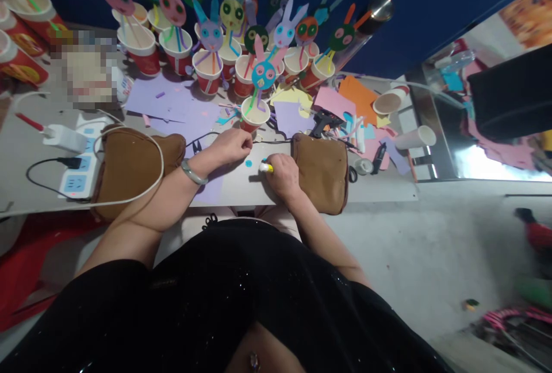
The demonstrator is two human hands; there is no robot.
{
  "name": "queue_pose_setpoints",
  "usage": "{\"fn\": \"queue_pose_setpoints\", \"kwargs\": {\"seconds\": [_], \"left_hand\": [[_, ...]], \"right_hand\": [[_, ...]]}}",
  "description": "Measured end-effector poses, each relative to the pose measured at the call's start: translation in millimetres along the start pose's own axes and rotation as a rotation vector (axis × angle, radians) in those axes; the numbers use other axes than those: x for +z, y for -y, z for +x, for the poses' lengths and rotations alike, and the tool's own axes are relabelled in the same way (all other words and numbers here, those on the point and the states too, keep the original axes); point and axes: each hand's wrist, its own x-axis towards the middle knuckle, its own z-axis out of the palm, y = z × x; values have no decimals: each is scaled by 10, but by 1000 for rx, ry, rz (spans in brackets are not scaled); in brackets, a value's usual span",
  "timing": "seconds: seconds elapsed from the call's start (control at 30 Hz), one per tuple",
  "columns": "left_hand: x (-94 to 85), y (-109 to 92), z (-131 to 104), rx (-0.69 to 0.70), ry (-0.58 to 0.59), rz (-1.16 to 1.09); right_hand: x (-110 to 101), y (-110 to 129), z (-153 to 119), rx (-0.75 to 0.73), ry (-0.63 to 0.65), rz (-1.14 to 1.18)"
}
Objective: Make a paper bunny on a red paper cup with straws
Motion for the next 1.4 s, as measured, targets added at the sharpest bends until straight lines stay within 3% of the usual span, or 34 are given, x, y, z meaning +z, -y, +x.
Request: {"fn": "queue_pose_setpoints", "kwargs": {"seconds": [0.1,0.23,0.4,0.73,1.07,1.27,1.4], "left_hand": [[-6,-14,-6,16,58,-115],[64,-37,-1,79,177,-322],[135,-55,-13,101,181,-414],[246,-10,12,130,173,-472],[255,-36,9,92,137,-442],[276,-38,17,86,187,-463],[150,-38,21,41,162,-281]], "right_hand": [[-50,69,-17,117,-45,107],[-138,119,9,345,-152,447],[-162,135,59,430,-202,647],[-115,248,46,444,-222,737],[-124,172,16,436,-215,734],[-109,136,39,414,-132,716],[-85,36,95,406,-49,603]]}}
